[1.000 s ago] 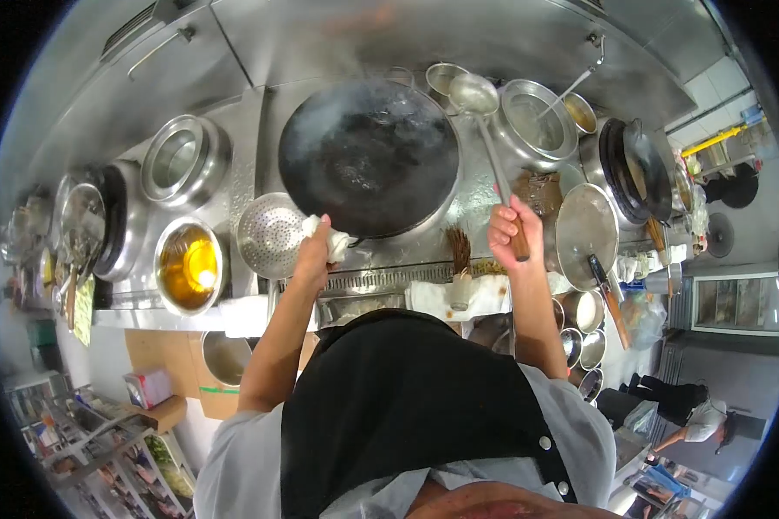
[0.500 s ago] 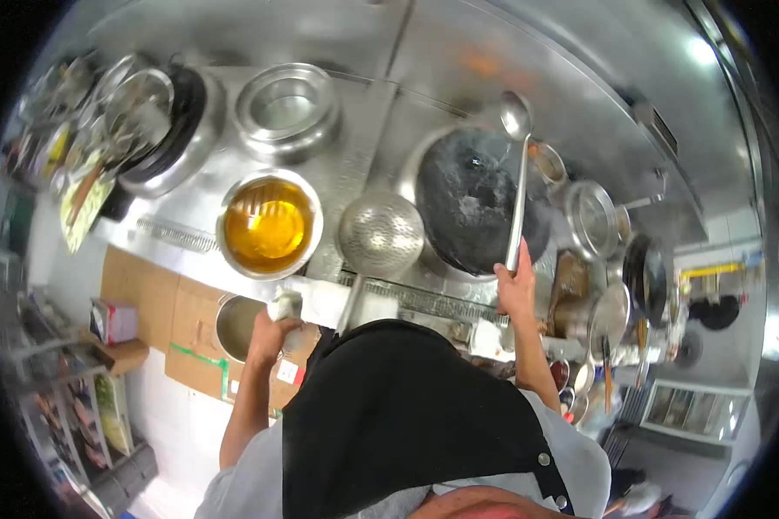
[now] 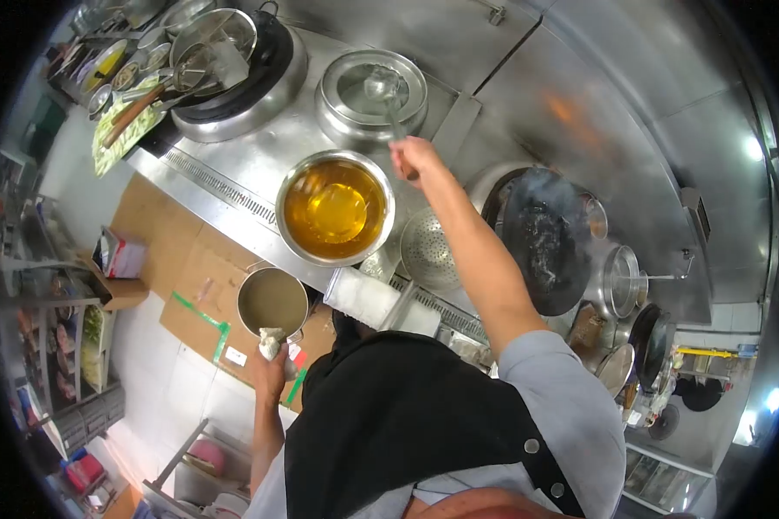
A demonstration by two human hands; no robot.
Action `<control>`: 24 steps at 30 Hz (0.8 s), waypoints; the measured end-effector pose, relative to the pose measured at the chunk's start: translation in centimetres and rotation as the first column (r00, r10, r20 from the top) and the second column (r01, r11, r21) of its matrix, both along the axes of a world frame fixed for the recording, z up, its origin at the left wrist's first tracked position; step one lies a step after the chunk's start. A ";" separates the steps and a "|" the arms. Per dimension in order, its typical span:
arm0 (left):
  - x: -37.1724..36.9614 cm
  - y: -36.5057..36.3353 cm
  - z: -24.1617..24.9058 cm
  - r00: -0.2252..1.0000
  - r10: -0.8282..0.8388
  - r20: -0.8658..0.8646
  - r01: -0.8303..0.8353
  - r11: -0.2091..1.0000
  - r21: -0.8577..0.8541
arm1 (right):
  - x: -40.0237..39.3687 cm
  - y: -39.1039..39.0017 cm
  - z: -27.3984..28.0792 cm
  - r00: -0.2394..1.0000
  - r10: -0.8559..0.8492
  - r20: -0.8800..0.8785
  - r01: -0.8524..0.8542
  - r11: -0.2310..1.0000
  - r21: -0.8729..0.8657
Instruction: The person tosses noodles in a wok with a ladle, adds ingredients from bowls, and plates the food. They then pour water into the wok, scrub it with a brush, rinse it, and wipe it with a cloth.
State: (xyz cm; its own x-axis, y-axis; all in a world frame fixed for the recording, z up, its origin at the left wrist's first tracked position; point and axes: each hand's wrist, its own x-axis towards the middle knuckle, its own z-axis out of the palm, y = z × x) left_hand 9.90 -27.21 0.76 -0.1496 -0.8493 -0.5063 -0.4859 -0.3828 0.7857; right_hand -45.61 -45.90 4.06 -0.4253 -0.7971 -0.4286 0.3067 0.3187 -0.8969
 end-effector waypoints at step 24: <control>20.1 12.1 -19.0 0.759 -0.597 0.262 0.323 0.694 0.644 | -7.2 21.0 7.8 0.729 -0.013 -0.684 0.294 0.909 0.296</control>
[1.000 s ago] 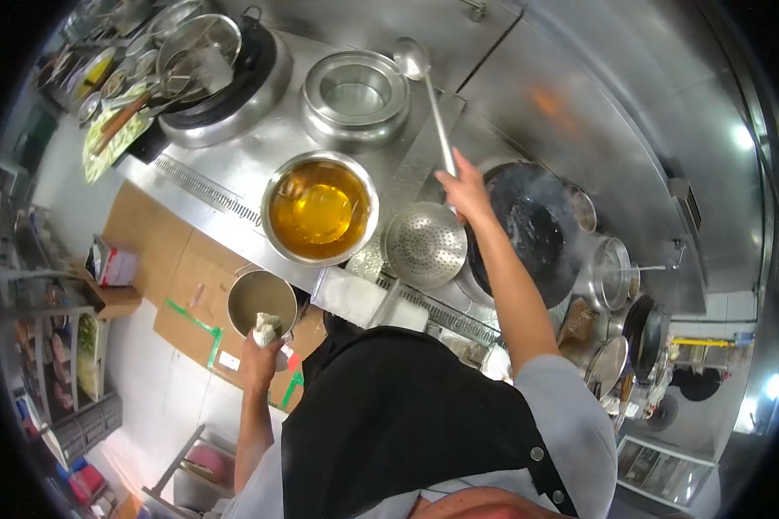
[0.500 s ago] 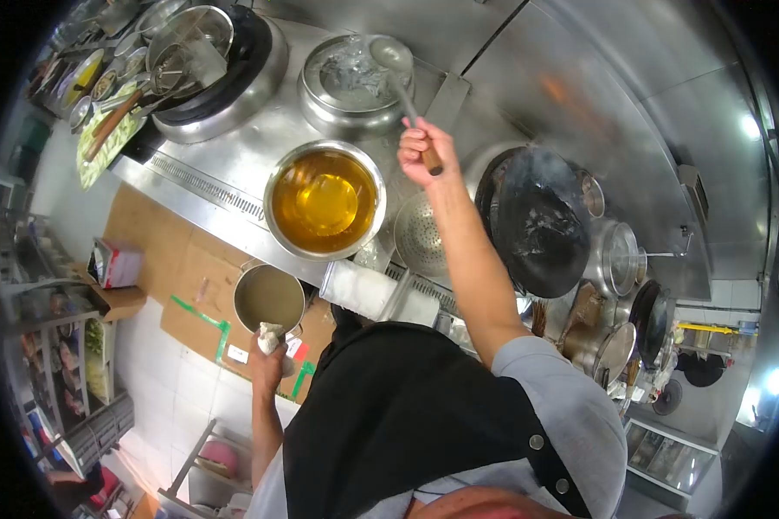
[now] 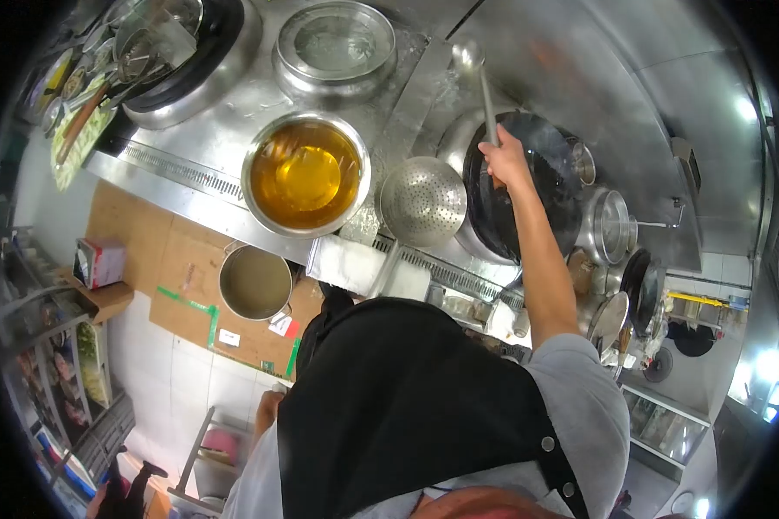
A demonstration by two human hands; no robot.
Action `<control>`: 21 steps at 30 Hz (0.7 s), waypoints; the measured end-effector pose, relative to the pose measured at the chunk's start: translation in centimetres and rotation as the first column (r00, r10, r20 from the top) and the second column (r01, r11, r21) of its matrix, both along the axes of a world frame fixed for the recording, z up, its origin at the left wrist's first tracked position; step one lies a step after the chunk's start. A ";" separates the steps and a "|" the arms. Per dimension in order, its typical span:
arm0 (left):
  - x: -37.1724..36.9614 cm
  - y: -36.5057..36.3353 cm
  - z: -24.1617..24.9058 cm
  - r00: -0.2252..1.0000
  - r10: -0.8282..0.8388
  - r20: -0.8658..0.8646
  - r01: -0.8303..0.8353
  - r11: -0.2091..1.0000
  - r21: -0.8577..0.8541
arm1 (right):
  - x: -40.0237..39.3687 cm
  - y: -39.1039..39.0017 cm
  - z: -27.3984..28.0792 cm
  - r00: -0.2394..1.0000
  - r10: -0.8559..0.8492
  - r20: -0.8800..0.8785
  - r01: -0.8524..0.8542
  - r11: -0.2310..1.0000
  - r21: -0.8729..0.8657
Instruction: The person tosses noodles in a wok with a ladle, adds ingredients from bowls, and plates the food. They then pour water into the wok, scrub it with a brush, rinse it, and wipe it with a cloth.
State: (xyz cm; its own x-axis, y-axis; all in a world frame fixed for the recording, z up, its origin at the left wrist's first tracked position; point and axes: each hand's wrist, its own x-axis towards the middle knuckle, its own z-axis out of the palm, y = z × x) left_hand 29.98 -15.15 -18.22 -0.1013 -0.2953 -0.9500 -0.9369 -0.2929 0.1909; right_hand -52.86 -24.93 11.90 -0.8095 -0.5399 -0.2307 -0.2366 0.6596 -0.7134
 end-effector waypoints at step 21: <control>-1.9 5.5 -5.2 0.974 -0.035 0.226 0.128 0.901 -0.414 | 9.9 -14.0 -3.9 -0.008 0.485 0.874 0.561 0.726 -0.398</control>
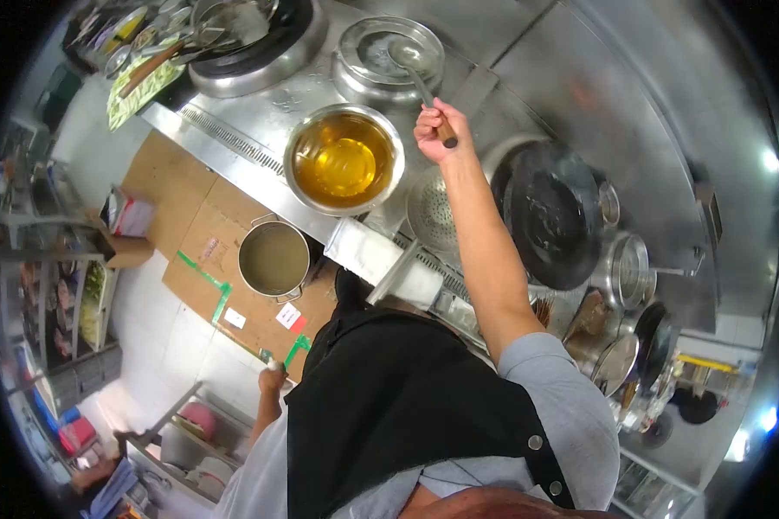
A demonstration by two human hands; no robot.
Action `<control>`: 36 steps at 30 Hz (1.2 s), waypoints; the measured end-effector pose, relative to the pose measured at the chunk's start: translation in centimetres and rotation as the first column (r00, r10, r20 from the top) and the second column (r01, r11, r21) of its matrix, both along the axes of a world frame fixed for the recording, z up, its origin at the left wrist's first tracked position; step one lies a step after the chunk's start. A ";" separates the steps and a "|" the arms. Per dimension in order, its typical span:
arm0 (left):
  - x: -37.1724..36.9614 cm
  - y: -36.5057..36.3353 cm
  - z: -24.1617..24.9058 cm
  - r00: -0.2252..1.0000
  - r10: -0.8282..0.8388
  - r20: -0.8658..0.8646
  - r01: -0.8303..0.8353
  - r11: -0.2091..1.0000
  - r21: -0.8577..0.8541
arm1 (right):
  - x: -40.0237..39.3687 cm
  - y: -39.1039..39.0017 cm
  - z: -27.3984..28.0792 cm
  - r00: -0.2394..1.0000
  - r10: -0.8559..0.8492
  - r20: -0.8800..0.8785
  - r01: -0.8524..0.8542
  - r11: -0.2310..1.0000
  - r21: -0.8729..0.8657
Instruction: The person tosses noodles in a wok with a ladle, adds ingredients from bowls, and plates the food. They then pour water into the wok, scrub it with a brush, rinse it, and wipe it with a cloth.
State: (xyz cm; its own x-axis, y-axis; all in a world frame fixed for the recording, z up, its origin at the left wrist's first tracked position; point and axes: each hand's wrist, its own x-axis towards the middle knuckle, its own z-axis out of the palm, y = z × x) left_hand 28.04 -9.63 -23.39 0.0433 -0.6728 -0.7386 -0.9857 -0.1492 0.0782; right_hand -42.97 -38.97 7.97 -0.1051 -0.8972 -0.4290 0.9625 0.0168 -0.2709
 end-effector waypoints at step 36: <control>-7.1 -11.0 -3.2 0.700 0.453 -0.553 -0.431 0.884 0.179 | -5.0 8.2 -0.3 -0.270 0.242 -0.932 0.322 0.935 0.149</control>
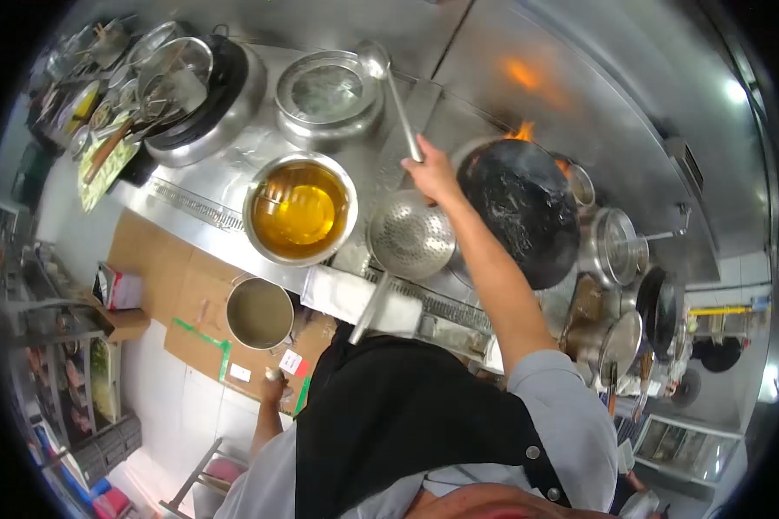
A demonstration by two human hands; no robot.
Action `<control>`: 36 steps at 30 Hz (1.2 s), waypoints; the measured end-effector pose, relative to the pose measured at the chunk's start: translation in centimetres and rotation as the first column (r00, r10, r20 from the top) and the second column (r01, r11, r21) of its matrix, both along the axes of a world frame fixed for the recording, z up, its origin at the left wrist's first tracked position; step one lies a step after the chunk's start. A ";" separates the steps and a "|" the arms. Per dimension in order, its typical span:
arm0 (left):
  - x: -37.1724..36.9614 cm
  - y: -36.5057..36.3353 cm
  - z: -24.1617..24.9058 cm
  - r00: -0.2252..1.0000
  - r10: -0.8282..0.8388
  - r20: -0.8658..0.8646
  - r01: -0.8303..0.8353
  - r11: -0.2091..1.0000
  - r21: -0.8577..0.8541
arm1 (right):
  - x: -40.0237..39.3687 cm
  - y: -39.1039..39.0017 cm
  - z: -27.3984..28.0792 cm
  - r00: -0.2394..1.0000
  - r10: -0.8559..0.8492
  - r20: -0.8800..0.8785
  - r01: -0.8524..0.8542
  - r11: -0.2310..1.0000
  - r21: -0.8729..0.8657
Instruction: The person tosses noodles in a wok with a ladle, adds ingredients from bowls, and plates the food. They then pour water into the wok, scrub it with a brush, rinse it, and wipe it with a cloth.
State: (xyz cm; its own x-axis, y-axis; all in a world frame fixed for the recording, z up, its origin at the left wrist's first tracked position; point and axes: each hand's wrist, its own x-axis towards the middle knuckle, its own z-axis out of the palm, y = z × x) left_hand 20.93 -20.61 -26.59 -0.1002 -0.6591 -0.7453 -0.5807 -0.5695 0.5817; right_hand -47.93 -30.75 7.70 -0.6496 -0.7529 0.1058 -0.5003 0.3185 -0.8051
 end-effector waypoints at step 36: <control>-20.3 9.6 12.6 0.357 -0.827 0.434 0.924 0.244 -0.296 | 4.9 58.2 -4.4 0.730 -0.618 0.292 0.673 0.723 -0.154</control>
State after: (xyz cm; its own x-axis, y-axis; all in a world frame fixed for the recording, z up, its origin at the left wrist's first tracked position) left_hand 0.59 -11.04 -14.00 -0.7480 -0.4552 -0.4829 -0.6528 0.6358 0.4118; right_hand -43.02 27.45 3.32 -0.9935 -0.1107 0.0260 -0.0574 0.2907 -0.9551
